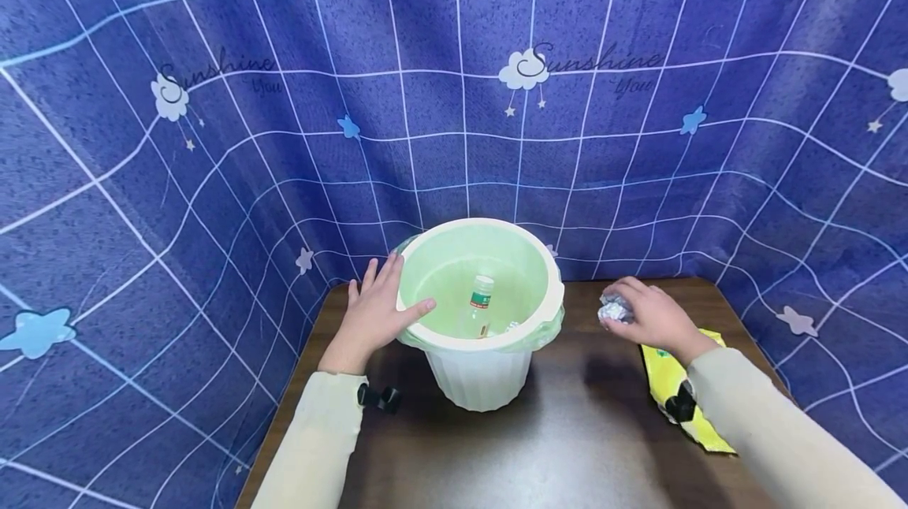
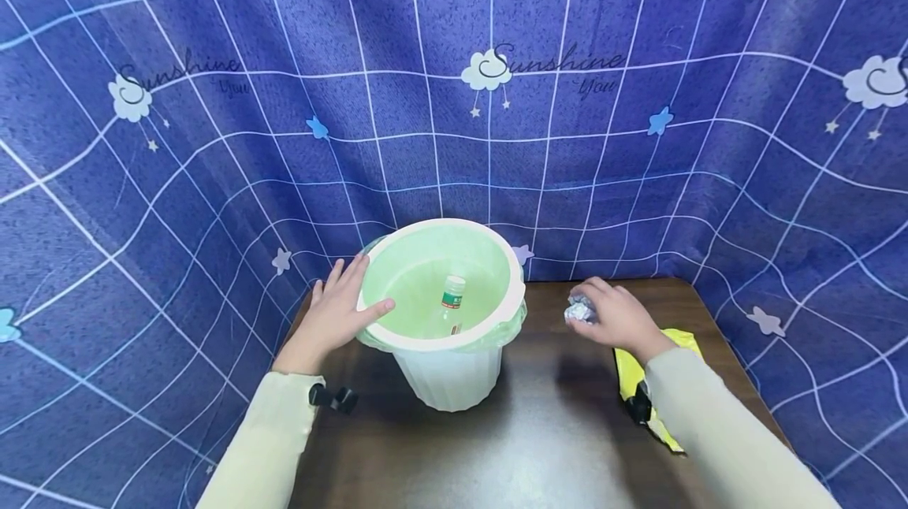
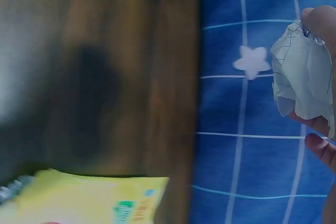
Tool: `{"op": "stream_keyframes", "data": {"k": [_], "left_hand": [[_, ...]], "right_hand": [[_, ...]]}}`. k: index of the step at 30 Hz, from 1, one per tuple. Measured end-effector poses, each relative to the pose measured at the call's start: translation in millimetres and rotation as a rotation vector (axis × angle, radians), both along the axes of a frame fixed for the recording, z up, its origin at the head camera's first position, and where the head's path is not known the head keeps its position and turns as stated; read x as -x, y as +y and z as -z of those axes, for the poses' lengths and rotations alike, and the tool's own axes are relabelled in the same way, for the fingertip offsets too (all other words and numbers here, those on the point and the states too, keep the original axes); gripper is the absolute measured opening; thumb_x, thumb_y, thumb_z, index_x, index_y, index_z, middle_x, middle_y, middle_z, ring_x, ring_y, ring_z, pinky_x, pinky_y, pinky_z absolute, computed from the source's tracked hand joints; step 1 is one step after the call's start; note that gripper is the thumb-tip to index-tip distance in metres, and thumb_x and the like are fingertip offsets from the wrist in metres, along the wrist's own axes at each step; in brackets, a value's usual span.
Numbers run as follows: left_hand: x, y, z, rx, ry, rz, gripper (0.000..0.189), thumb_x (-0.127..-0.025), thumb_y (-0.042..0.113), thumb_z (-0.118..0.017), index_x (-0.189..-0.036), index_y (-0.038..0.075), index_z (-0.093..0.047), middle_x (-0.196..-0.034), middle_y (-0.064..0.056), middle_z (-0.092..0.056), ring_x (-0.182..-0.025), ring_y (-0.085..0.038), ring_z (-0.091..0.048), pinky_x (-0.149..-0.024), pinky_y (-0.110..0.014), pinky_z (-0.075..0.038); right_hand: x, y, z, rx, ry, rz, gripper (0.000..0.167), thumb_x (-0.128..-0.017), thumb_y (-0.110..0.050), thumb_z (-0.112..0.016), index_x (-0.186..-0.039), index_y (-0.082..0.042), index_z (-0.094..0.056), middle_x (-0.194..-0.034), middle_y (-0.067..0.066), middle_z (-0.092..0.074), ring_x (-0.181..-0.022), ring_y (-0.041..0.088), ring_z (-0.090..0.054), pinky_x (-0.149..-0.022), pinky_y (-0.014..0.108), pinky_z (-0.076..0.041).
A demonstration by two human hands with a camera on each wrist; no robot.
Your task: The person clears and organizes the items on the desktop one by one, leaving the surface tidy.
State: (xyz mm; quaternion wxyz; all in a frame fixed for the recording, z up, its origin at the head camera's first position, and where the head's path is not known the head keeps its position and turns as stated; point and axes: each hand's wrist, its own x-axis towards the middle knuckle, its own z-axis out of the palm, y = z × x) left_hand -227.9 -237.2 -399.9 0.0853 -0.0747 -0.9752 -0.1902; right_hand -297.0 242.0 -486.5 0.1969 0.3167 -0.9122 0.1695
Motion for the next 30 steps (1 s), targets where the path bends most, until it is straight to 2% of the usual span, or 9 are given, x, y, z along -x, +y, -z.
{"op": "stream_keyframes", "data": {"k": [6, 10, 18, 27, 30], "left_hand": [[-0.2, -0.4, 0.4, 0.002, 0.003, 0.002, 0.110, -0.086, 0.081, -0.050, -0.162, 0.009, -0.019, -0.168, -0.010, -0.019, -0.155, -0.038, -0.002, -0.114, -0.074, -0.003], [-0.2, -0.3, -0.4, 0.000, -0.001, 0.004, 0.110, -0.086, 0.081, -0.050, -0.162, 0.009, -0.019, -0.168, -0.010, -0.019, -0.155, -0.038, -0.002, -0.114, -0.074, -0.003], [0.2, -1.1, 1.5, 0.010, -0.010, -0.001, 0.111, -0.086, 0.082, -0.048, -0.163, 0.010, -0.017, -0.168, -0.009, -0.018, -0.155, -0.037, 0.000, -0.114, -0.073, -0.002], [1.1, -2.0, 2.7, 0.011, -0.013, -0.006, 0.112, -0.085, 0.084, -0.048, -0.163, 0.010, -0.017, -0.169, -0.009, -0.018, -0.155, -0.037, 0.000, -0.114, -0.073, -0.001], [1.5, -2.0, 2.1, 0.014, -0.012, -0.006, 0.112, -0.085, 0.083, -0.048, -0.163, 0.009, -0.017, -0.169, -0.009, -0.018, -0.155, -0.038, 0.000, -0.114, -0.074, -0.001]], "right_hand": [[9.6, -4.4, -40.6, -0.049, 0.001, 0.022, 0.051, -0.082, -0.043, -0.079, -0.120, -0.010, -0.067, -0.116, 0.008, -0.063, -0.091, 0.026, -0.064, -0.081, 0.051, -0.049], [15.5, -9.1, -66.3, -0.074, 0.019, 0.009, 0.055, -0.084, -0.045, -0.077, -0.124, -0.008, -0.065, -0.119, 0.010, -0.063, -0.095, 0.027, -0.063, -0.083, 0.051, -0.048], [22.5, -23.7, -114.6, -0.137, 0.054, -0.006, 0.076, -0.084, -0.043, -0.077, -0.144, -0.005, -0.052, -0.127, 0.020, -0.062, -0.107, 0.039, -0.063, -0.092, 0.058, -0.046], [27.6, -49.2, -161.7, -0.175, 0.078, -0.033, 0.073, -0.085, -0.046, -0.074, -0.143, -0.005, -0.055, -0.131, 0.019, -0.061, -0.112, 0.036, -0.061, -0.096, 0.057, -0.044], [26.9, -61.5, -174.6, -0.177, 0.090, -0.056, 0.073, -0.085, -0.046, -0.074, -0.142, -0.005, -0.055, -0.129, 0.019, -0.061, -0.111, 0.035, -0.062, -0.094, 0.057, -0.045]]}}
